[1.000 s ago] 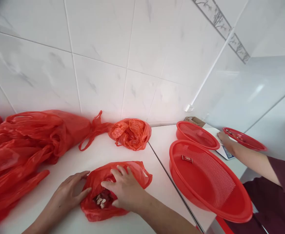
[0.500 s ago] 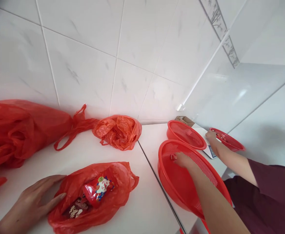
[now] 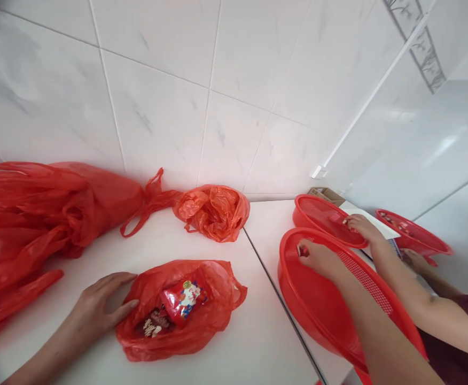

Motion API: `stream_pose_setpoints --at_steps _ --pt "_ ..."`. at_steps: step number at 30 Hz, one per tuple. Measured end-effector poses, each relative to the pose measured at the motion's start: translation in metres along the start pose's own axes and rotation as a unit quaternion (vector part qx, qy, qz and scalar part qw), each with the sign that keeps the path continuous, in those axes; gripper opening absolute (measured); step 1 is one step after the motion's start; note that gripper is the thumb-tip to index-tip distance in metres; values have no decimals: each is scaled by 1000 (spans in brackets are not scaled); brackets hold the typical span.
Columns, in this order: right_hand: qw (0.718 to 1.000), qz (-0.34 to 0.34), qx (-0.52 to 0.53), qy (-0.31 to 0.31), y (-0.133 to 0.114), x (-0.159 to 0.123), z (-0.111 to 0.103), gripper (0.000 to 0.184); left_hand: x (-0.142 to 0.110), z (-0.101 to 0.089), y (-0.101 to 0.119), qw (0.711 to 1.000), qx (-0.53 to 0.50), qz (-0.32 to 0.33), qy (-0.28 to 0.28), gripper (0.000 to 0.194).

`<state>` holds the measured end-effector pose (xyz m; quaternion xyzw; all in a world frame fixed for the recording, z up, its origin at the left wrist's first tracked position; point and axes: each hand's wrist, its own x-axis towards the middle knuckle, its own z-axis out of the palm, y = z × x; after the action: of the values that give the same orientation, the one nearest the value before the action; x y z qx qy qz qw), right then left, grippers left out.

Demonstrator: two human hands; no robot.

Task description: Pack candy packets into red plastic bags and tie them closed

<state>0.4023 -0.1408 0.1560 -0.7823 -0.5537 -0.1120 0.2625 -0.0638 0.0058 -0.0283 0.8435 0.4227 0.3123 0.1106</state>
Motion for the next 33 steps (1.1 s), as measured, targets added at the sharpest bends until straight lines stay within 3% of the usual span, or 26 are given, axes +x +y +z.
stream_pose_setpoints --at_steps 4,6,10,13,17,20,22,23,25,27,30,33 --pt "996 -47 -49 -63 -49 -34 11 4 -3 -2 5 999 26 19 3 47" --pt "991 -110 -37 -71 -88 -56 14 12 -5 -2 5 999 34 23 1 48" --pt "951 -255 -9 -174 -157 -91 40 19 -7 -2 7 999 33 22 3 46" --pt "943 -261 -18 -203 -182 -103 72 25 -9 -2 9 1000 9 11 0 47" --pt "965 -153 44 -210 -182 -113 93 23 -10 -2 11 999 -24 -15 -16 45" --pt "991 -21 113 -63 -166 -127 94 24 -10 -4 12 998 -57 -30 -29 38" --pt "989 57 125 53 -154 -139 97 31 -8 -8 15 994 -92 -38 -37 31" --pt "985 84 126 81 -150 -144 101 39 -8 -10 16 992 -114 -41 -42 26" --pt "980 121 136 75 -143 -153 112 58 -7 -15 22 984 -164 -50 -57 17" --pt "978 134 160 24 -142 -156 123 69 -7 -21 29 970 -219 -72 -71 10" --pt "968 128 216 -29 -146 -153 127 50 -8 -27 43 939 -309 -129 -79 8" --pt "931 179 314 -42 -150 -143 111 27 -6 -36 57 889 -411 -186 -74 22"
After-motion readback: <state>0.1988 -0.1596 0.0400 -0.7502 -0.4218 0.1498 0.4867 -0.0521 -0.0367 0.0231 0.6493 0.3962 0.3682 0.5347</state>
